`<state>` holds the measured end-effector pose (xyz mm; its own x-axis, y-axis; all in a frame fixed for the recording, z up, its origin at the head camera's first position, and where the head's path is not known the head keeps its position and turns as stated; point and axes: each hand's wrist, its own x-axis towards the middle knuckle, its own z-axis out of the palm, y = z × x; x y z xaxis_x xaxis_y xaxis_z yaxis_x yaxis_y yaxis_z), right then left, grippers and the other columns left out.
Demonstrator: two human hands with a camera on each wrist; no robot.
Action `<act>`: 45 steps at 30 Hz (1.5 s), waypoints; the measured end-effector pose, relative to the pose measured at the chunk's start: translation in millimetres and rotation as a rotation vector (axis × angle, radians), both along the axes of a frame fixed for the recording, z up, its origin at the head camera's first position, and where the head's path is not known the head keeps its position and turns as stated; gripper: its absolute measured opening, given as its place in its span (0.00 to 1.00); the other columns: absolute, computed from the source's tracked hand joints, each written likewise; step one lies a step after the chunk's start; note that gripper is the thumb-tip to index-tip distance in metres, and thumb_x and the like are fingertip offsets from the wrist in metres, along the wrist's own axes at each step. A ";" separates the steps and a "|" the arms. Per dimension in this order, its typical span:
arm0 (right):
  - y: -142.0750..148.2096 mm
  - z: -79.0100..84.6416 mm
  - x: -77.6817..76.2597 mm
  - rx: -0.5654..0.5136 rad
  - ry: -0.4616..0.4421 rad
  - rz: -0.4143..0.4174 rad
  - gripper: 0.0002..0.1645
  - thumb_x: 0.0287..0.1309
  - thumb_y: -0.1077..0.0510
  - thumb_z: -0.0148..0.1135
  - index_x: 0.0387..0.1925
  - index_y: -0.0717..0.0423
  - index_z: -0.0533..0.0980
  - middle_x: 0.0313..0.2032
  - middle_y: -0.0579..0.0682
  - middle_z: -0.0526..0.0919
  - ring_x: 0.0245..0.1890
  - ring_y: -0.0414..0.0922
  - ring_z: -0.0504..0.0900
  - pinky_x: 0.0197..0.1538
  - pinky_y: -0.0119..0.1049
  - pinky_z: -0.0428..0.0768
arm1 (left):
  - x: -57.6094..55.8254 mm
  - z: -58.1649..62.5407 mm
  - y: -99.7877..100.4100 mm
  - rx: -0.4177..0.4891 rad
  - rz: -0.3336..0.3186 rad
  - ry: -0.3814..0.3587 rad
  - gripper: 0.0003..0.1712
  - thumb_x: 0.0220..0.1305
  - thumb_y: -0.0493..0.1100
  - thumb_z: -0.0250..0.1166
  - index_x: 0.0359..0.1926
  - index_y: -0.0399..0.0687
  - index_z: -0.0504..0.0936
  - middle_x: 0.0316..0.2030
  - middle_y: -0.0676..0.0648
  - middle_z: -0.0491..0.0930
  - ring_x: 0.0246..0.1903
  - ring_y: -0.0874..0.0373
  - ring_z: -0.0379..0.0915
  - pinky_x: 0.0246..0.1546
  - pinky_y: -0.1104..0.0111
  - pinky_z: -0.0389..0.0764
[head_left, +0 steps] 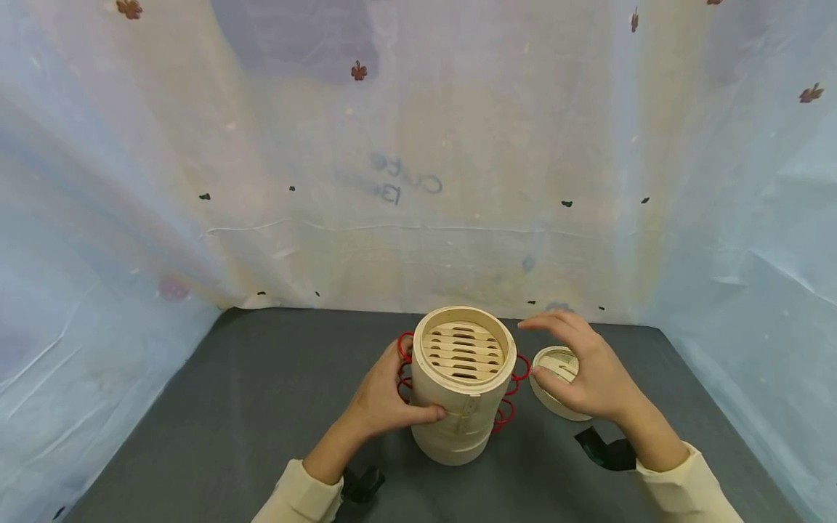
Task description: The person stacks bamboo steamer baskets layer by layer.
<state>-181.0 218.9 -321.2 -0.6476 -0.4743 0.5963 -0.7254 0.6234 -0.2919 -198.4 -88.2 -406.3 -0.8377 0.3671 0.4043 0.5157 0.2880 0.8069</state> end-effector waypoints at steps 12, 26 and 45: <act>19.1 -14.2 -2.2 0.026 -0.069 -0.127 0.30 0.47 0.59 0.70 0.55 0.42 0.75 0.52 0.43 0.78 0.55 0.47 0.74 0.48 0.54 0.73 | -0.4 3.0 -2.8 -0.027 0.002 0.014 0.52 0.38 0.57 0.80 0.65 0.70 0.63 0.59 0.56 0.69 0.56 0.57 0.72 0.41 0.64 0.82; 42.8 -51.5 -3.8 0.066 -0.111 -0.230 0.25 0.48 0.58 0.70 0.51 0.43 0.78 0.45 0.37 0.80 0.45 0.40 0.77 0.44 0.47 0.75 | -1.2 2.3 -2.9 -0.055 0.019 0.019 0.53 0.38 0.59 0.79 0.66 0.71 0.62 0.59 0.57 0.69 0.55 0.58 0.74 0.39 0.64 0.82; 65.7 -98.3 -12.7 0.082 -0.316 -0.300 0.21 0.49 0.59 0.69 0.48 0.53 0.79 0.40 0.49 0.83 0.41 0.51 0.81 0.42 0.52 0.77 | -1.9 1.3 -2.2 -0.044 0.017 -0.034 0.50 0.38 0.59 0.79 0.63 0.72 0.63 0.55 0.56 0.71 0.46 0.57 0.77 0.32 0.64 0.83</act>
<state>-193.7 284.6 -419.5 -0.9084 -0.2749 0.3152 -0.3918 0.8229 -0.4115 -200.3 -90.4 -405.0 -0.8568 0.3694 0.3598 0.4832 0.3317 0.8102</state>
